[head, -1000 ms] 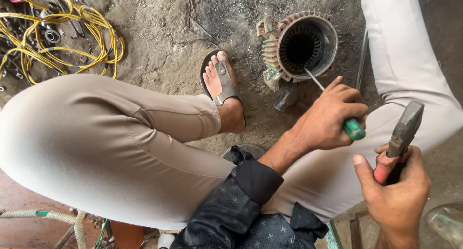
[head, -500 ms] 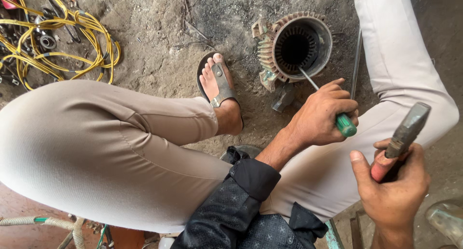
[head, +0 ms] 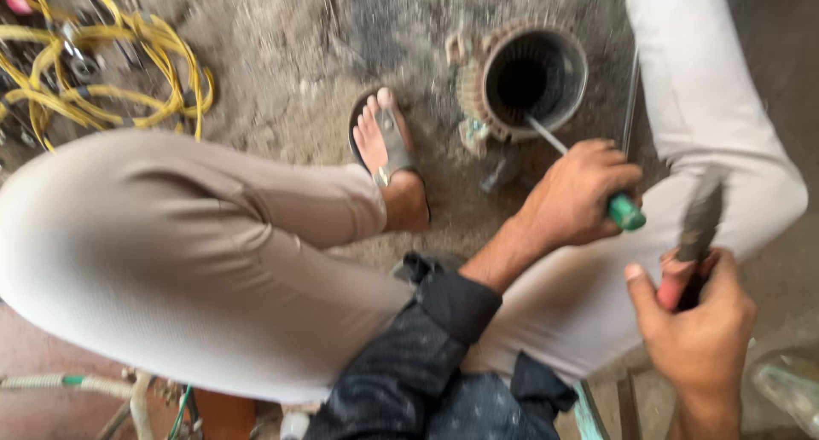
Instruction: The person uses a hammer and a screwdriver to repeatedly tap and pry at the interior of a cylindrical metal motor component resting on the floor. The person holds the screwdriver in the left hand and strikes it with the hammer in the right hand.
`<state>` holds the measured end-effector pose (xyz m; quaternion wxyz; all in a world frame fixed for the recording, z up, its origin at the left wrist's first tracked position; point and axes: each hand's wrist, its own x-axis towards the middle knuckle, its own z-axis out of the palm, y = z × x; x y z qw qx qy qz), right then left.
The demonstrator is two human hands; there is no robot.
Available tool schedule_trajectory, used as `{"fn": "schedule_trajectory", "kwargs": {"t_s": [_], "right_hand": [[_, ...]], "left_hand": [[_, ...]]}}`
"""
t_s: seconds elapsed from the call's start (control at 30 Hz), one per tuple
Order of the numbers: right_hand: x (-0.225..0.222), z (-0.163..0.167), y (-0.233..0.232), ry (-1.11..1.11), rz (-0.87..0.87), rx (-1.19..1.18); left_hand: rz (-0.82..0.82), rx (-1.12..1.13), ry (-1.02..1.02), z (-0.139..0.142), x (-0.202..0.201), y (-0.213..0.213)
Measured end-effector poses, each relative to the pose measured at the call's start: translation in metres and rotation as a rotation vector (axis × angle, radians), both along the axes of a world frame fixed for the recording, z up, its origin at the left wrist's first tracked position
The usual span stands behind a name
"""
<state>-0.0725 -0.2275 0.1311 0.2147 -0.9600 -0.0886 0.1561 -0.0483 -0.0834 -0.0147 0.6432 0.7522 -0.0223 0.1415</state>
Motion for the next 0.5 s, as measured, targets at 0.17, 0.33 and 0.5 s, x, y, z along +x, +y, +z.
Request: {"fn": "schedule_trajectory", "kwargs": {"t_s": [0.17, 0.33, 0.5], "right_hand": [[-0.005, -0.004, -0.01, 0.06, -0.16, 0.128], [-0.005, -0.008, -0.014, 0.067, -0.168, 0.164], [-0.002, -0.007, -0.018, 0.037, -0.062, 0.215]], "left_hand": [[0.093, 0.005, -0.057, -0.001, -0.004, -0.006], [0.049, -0.021, 0.071, 0.005, -0.004, -0.006], [0.138, -0.03, 0.11, 0.014, -0.008, -0.005]]}}
